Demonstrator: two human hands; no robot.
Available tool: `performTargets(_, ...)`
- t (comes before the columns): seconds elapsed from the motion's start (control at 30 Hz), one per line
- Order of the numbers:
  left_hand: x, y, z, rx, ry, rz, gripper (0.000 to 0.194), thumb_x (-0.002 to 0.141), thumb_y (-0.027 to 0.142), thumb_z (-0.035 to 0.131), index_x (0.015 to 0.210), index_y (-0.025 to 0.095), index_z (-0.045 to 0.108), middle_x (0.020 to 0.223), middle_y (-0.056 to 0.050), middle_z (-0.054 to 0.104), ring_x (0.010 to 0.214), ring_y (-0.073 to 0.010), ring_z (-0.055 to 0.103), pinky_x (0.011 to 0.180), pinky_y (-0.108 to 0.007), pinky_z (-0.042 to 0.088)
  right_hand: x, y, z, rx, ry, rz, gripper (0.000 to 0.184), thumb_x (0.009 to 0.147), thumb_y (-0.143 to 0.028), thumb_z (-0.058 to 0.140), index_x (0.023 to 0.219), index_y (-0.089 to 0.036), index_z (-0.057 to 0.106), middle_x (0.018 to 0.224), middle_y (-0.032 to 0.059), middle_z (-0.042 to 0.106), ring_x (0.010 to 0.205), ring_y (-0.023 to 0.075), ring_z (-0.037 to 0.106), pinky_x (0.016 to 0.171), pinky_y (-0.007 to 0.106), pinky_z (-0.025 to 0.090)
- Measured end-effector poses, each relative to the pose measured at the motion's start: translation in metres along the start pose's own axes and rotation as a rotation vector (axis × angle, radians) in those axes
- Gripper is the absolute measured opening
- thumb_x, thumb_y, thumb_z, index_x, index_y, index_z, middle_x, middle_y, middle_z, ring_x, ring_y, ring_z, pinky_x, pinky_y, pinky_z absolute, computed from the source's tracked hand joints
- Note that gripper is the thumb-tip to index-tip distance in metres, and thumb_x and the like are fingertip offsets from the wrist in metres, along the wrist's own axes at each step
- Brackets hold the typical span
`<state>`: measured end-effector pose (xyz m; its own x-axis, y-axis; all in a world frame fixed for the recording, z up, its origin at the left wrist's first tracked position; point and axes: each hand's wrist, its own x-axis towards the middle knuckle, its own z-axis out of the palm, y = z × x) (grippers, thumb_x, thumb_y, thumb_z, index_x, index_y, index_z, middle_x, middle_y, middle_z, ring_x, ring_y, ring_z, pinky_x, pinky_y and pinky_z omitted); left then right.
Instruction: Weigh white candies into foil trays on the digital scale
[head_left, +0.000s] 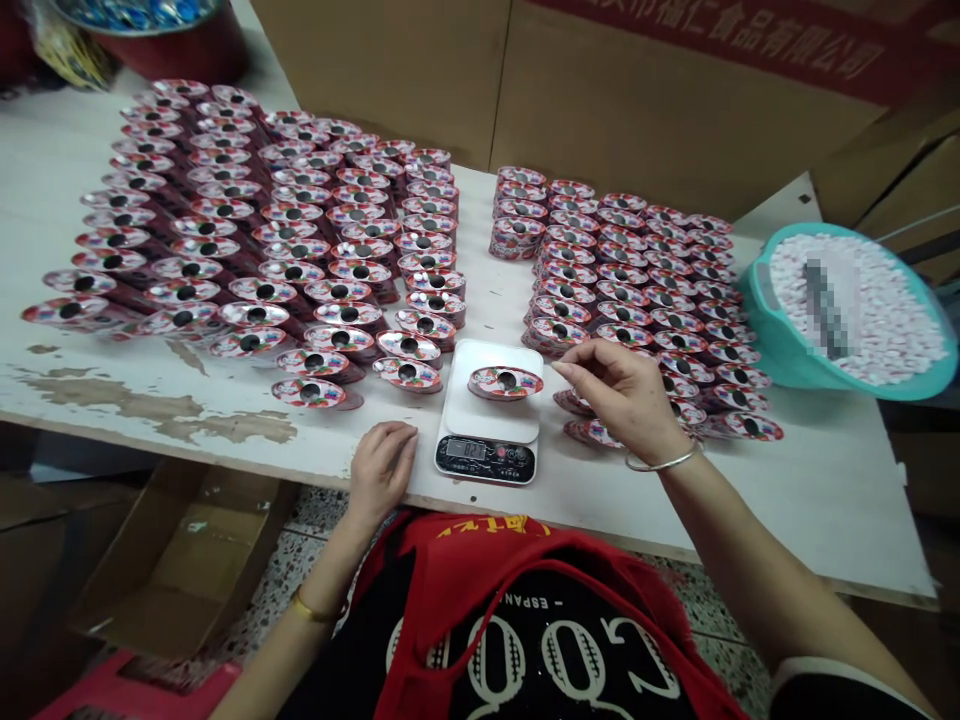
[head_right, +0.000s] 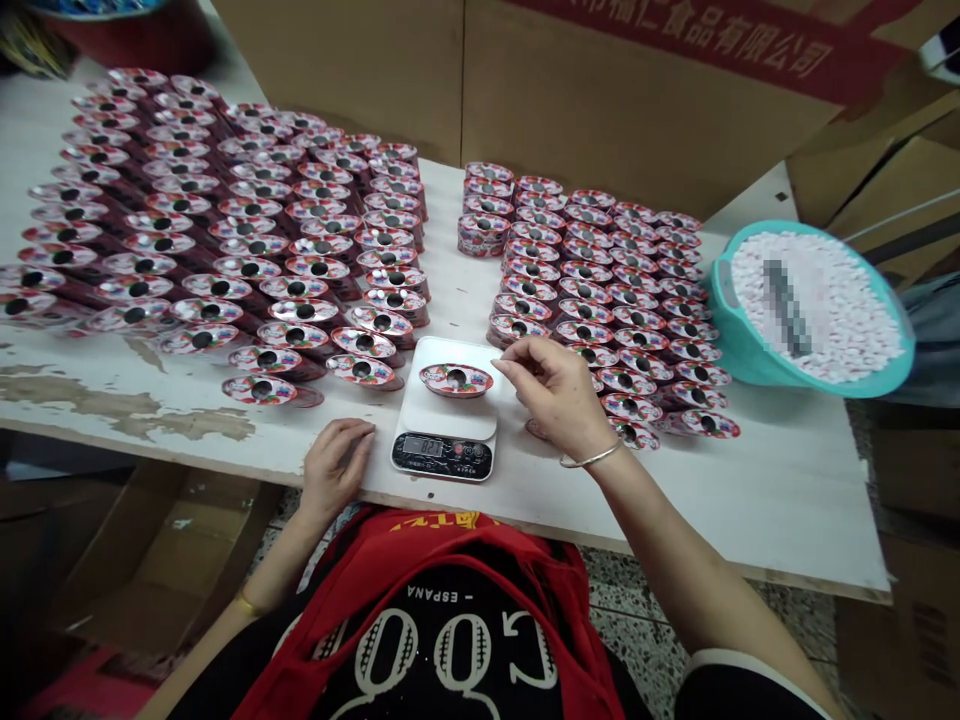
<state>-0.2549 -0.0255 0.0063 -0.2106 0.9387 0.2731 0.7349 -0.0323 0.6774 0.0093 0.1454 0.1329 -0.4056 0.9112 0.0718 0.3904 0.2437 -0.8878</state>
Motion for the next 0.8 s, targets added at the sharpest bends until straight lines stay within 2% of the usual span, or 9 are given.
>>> performTargets(0.13, 0.000, 0.000, 0.000, 0.007, -0.003, -0.004, 0.017, 0.091, 0.025, 0.053, 0.103, 0.020, 0.064, 0.097, -0.007, 0.065, 0.094, -0.0185, 0.061, 0.086, -0.035, 0.050, -0.004, 0.001, 0.007, -0.001, -0.015, -0.003, 0.022, 0.086, -0.039, 0.064, 0.079, -0.018, 0.063, 0.077, 0.0038, 0.062, 0.074, 0.0147, 0.056, 0.065, 0.027, 0.047)
performTargets(0.27, -0.001, -0.003, 0.000, 0.003, 0.000, 0.028, 0.016, 0.090, 0.022, 0.054, 0.104, 0.020, 0.063, 0.098, -0.007, 0.064, 0.095, -0.0179, 0.061, 0.086, -0.035, 0.050, -0.001, -0.007, 0.022, -0.071, -0.038, -0.097, 0.016, 0.090, -0.030, 0.060, 0.080, -0.017, 0.063, 0.077, 0.0034, 0.062, 0.074, 0.0138, 0.056, 0.068, 0.027, 0.044)
performTargets(0.37, -0.002, -0.007, -0.001, 0.007, -0.007, 0.045, 0.017, 0.090, 0.020, 0.054, 0.105, 0.021, 0.063, 0.098, -0.006, 0.064, 0.095, -0.0178, 0.060, 0.086, -0.034, 0.050, 0.004, -0.013, 0.034, -0.151, -0.102, -0.153, 0.013, 0.090, -0.024, 0.058, 0.080, -0.017, 0.062, 0.078, 0.0034, 0.062, 0.075, 0.0134, 0.056, 0.070, 0.026, 0.043)
performTargets(0.47, -0.003, -0.009, 0.000, 0.021, -0.010, 0.050, 0.018, 0.090, 0.020, 0.054, 0.106, 0.021, 0.063, 0.099, -0.006, 0.064, 0.096, -0.0180, 0.060, 0.087, -0.035, 0.050, 0.008, -0.016, 0.037, -0.177, -0.131, -0.169, 0.011, 0.090, -0.024, 0.059, 0.084, -0.016, 0.063, 0.081, 0.0044, 0.062, 0.075, 0.0142, 0.056, 0.071, 0.027, 0.043)
performTargets(0.63, -0.002, -0.010, -0.001, 0.042, -0.015, 0.036, 0.017, 0.091, 0.022, 0.053, 0.105, 0.021, 0.063, 0.100, -0.007, 0.065, 0.098, -0.0190, 0.061, 0.089, -0.037, 0.051, -0.009, -0.019, 0.013, -0.070, 0.096, -0.113, 0.019, 0.095, -0.031, 0.053, 0.088, -0.018, 0.065, 0.089, 0.0066, 0.066, 0.084, 0.0171, 0.061, 0.079, 0.029, 0.048)
performTargets(0.8, -0.010, -0.015, -0.002, 0.053, 0.020, 0.006, 0.021, 0.091, 0.028, 0.050, 0.107, 0.024, 0.064, 0.101, -0.009, 0.067, 0.098, -0.0227, 0.065, 0.088, -0.042, 0.055, -0.054, -0.017, -0.004, 0.000, 0.206, 0.074, 0.027, 0.089, -0.043, 0.057, 0.081, -0.020, 0.070, 0.080, 0.0054, 0.069, 0.073, 0.0183, 0.065, 0.066, 0.025, 0.053)
